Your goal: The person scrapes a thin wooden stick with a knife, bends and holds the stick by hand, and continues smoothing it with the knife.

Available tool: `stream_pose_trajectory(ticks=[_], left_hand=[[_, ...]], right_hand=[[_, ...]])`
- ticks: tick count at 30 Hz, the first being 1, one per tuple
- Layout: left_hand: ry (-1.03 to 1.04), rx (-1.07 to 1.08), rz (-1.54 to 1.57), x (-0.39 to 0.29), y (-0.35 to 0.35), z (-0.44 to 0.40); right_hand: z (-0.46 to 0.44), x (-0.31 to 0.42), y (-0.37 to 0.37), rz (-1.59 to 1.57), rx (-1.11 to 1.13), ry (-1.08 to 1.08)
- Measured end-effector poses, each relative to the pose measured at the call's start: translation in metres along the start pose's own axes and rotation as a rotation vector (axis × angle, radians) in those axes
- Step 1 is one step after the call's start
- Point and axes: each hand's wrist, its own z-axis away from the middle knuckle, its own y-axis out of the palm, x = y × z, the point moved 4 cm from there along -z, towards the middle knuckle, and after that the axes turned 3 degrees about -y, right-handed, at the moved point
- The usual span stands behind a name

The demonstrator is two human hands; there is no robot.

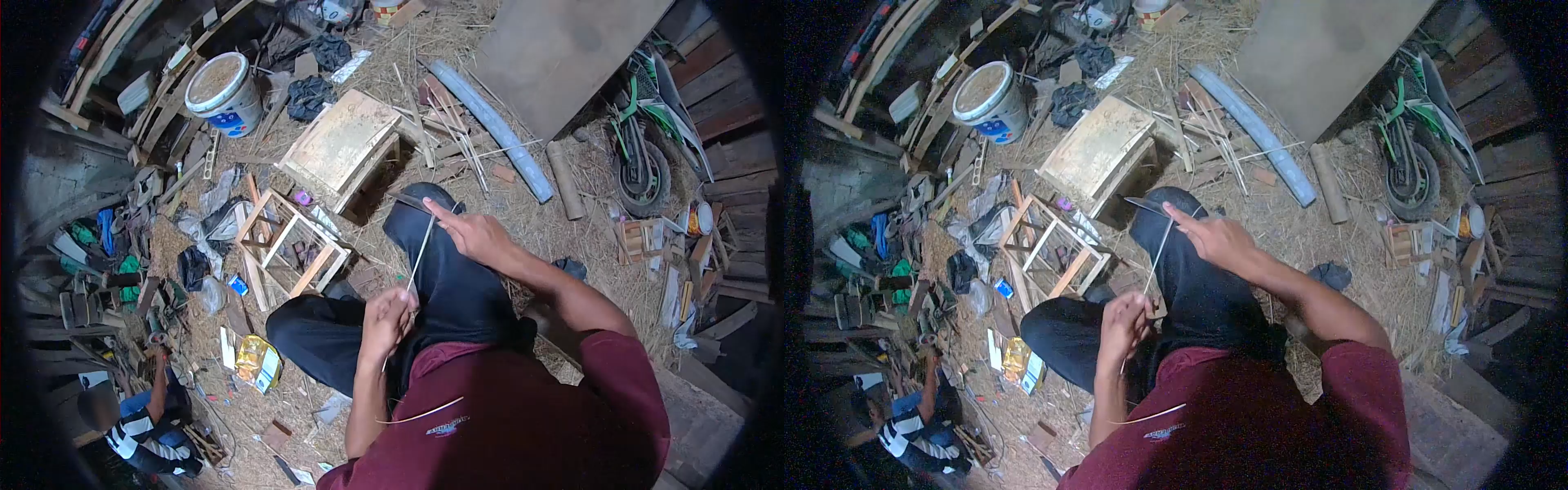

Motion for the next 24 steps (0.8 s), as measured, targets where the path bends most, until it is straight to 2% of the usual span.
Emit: stream_pose_trajectory(ticks=[3,4,5,6,7,9,10,11,13,14,16,19,24], left_hand=[[0.073,-0.089,-0.043,0.0,-0.014,0.021],[0.142,-0.113,-0.058,-0.003,-0.018,0.016],[0.116,-0.164,-0.116,-0.007,-0.02,0.01],[0.233,-0.212,-0.249,-0.008,-0.023,-0.004],[0.356,-0.252,-0.386,-0.014,-0.018,-0.022],[0.278,-0.267,-0.506,-0.02,-0.008,-0.047],[0.46,-0.34,-0.644,-0.033,0.005,-0.052],[0.416,-0.337,-0.658,-0.039,0.014,-0.056],[0.48,-0.338,-0.706,-0.034,0.021,-0.072],[0.461,-0.3,-0.667,-0.029,0.021,-0.078],[0.422,-0.242,-0.585,-0.025,0.017,-0.084],[0.351,-0.212,-0.62,-0.022,0.016,-0.074],[0.155,-0.075,-0.198,0.009,0.0,-0.068]], right_hand=[[-0.002,-0.007,0.001,-0.153,-0.027,0.015],[-0.003,-0.011,0.004,-0.252,-0.099,-0.032],[-0.006,-0.018,0.009,-0.353,-0.171,-0.082],[-0.01,-0.021,0.009,-0.452,-0.251,-0.132],[-0.013,-0.01,-0.004,-0.427,-0.17,-0.088],[-0.005,0.007,-0.03,-0.365,-0.014,0.012],[-0.004,0.013,-0.027,-0.254,0.036,-0.076],[-0.002,0.019,-0.024,-0.146,0.077,-0.168],[0.006,0.028,-0.018,0.028,0.272,-0.145],[0.008,0.021,-0.006,0.075,0.193,-0.25],[0.006,0.014,-0.002,0.035,0.168,-0.217],[0.002,0.01,0.002,0.002,0.136,-0.197],[0.001,0.009,0.0,-0.029,0.091,-0.171]])
